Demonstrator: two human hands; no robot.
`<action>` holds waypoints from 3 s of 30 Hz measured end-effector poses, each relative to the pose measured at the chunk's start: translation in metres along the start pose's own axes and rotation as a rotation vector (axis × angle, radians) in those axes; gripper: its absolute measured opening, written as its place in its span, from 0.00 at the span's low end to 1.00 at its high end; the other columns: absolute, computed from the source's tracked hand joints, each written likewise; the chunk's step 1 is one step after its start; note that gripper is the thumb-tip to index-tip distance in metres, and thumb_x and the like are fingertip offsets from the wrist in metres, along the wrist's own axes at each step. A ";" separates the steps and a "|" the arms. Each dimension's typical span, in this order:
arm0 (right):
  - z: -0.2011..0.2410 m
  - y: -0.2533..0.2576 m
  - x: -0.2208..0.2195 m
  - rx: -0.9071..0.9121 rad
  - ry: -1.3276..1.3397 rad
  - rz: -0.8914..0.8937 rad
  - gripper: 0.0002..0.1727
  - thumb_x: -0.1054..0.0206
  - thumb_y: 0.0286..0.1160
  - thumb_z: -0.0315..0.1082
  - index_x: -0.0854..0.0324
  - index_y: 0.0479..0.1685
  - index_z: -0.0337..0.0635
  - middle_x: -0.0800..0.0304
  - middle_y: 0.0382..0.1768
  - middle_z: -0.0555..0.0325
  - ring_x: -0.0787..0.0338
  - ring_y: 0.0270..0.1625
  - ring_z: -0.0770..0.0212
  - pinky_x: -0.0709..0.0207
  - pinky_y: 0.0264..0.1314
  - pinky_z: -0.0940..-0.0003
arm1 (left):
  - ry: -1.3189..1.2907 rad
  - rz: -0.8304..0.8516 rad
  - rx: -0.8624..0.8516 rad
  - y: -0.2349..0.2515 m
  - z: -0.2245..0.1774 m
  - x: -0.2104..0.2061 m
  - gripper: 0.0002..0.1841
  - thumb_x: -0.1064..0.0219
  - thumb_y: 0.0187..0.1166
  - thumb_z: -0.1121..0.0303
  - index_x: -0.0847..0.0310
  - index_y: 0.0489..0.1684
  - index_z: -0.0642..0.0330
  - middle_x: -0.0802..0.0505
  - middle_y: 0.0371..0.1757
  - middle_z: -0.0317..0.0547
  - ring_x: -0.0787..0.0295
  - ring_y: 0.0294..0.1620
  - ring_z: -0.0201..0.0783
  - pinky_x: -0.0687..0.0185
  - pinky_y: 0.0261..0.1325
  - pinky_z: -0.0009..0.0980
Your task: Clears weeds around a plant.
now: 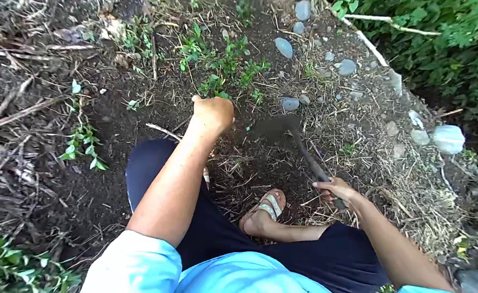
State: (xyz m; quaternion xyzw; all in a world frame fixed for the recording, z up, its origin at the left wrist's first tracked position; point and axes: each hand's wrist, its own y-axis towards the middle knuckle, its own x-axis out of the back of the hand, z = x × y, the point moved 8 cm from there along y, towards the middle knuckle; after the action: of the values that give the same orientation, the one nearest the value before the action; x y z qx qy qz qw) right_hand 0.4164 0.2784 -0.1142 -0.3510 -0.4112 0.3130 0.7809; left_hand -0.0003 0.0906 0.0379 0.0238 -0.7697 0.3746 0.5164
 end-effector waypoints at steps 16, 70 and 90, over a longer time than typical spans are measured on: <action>0.037 0.027 -0.121 0.063 0.305 -0.125 0.06 0.35 0.76 0.22 0.27 0.46 0.35 0.29 0.16 0.62 0.29 0.12 0.69 0.28 0.15 0.73 | -0.180 -0.237 0.070 0.005 0.004 0.022 0.24 0.41 0.90 0.54 0.19 0.66 0.69 0.13 0.67 0.67 0.17 0.72 0.64 0.37 0.77 0.68; 0.138 0.092 -0.164 0.097 1.157 -0.312 0.21 0.51 0.95 0.46 0.33 0.33 0.43 0.33 0.12 0.64 0.28 0.09 0.68 0.23 0.15 0.71 | 0.210 0.311 -0.391 -0.035 -0.116 -0.073 0.24 0.44 0.91 0.67 0.32 0.79 0.74 0.23 0.79 0.70 0.25 0.79 0.66 0.37 0.77 0.65; 0.175 0.125 -0.192 0.271 1.411 -0.174 0.23 0.57 0.95 0.52 0.36 0.32 0.48 0.33 0.12 0.65 0.26 0.12 0.66 0.21 0.19 0.67 | 0.224 0.315 -0.299 -0.042 -0.090 -0.070 0.21 0.45 0.91 0.69 0.30 0.76 0.76 0.22 0.77 0.72 0.23 0.76 0.67 0.35 0.76 0.65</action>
State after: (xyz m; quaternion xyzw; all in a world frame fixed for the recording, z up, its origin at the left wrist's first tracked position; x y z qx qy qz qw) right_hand 0.1512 0.2501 -0.2232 -0.3352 0.2066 -0.0032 0.9192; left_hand 0.1201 0.0903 0.0211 -0.2150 -0.7488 0.3329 0.5313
